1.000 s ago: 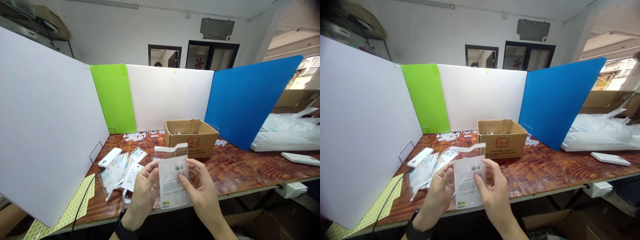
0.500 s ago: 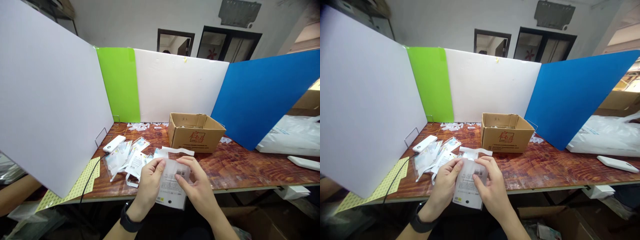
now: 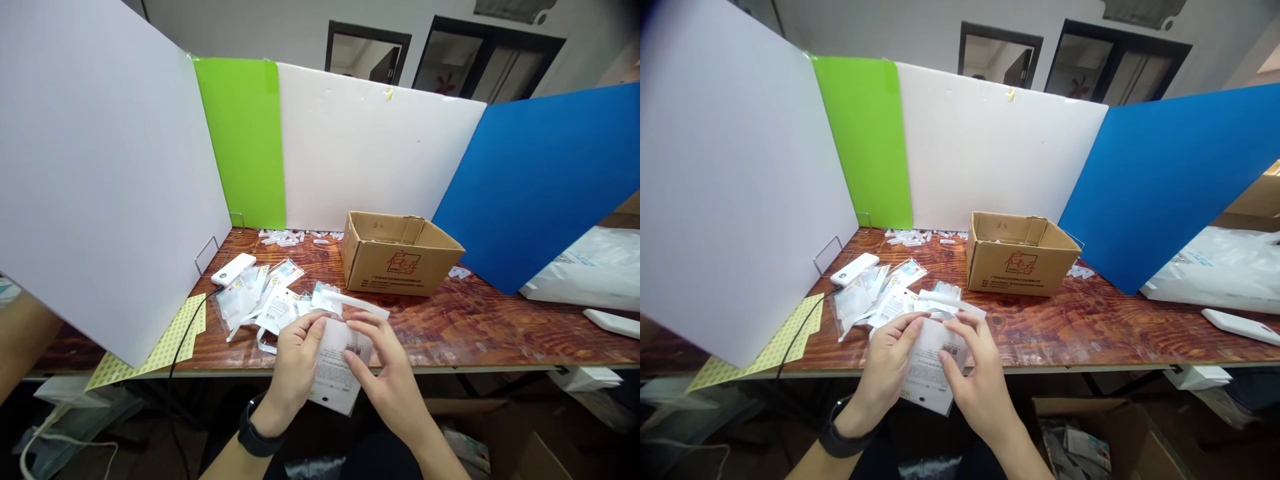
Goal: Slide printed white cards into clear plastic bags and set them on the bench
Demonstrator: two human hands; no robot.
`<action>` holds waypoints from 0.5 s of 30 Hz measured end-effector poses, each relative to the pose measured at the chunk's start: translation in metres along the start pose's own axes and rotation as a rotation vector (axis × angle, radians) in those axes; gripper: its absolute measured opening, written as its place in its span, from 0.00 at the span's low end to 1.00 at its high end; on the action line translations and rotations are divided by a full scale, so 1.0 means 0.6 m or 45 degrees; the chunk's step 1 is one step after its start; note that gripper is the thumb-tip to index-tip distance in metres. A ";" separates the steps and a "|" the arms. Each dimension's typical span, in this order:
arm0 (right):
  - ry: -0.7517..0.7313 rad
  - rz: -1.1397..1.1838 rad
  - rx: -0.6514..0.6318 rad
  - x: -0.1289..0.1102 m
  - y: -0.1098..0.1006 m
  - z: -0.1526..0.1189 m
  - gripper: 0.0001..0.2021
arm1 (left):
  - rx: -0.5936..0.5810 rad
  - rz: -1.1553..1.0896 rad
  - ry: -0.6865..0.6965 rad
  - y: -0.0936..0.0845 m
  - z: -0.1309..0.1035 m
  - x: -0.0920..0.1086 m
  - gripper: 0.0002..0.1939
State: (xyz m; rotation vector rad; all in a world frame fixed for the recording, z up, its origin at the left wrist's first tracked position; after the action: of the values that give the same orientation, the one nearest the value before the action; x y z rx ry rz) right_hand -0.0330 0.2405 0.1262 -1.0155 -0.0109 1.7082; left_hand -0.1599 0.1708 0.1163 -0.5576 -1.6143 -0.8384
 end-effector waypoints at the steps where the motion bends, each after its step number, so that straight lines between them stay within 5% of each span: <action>1: -0.103 -0.171 0.078 -0.003 0.000 0.000 0.16 | 0.001 0.033 -0.009 -0.003 -0.001 -0.001 0.12; 4: -0.437 -0.536 0.294 -0.014 0.003 0.004 0.22 | -0.018 0.112 0.009 -0.006 -0.009 0.001 0.13; 6: -0.549 -0.527 0.242 -0.018 0.009 0.012 0.23 | -0.038 0.161 0.079 -0.005 -0.018 0.003 0.14; 15: -0.283 -0.071 -0.112 -0.036 -0.019 0.054 0.06 | -0.198 0.408 0.246 -0.005 -0.053 -0.003 0.16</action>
State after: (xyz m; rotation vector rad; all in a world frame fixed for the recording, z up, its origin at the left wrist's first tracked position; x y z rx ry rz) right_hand -0.0433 0.2431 0.1655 -0.8766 -0.2576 1.7741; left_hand -0.1421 0.1446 0.1161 -0.7966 -1.2497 -0.7549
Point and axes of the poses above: each hand's wrist, its own z-axis towards the middle knuckle, its own y-axis out of the palm, x = y × z, the point moved 2 cm from there along z, towards the middle knuckle, and after that the axes turned 10 degrees about -y, right-handed, at the moved point
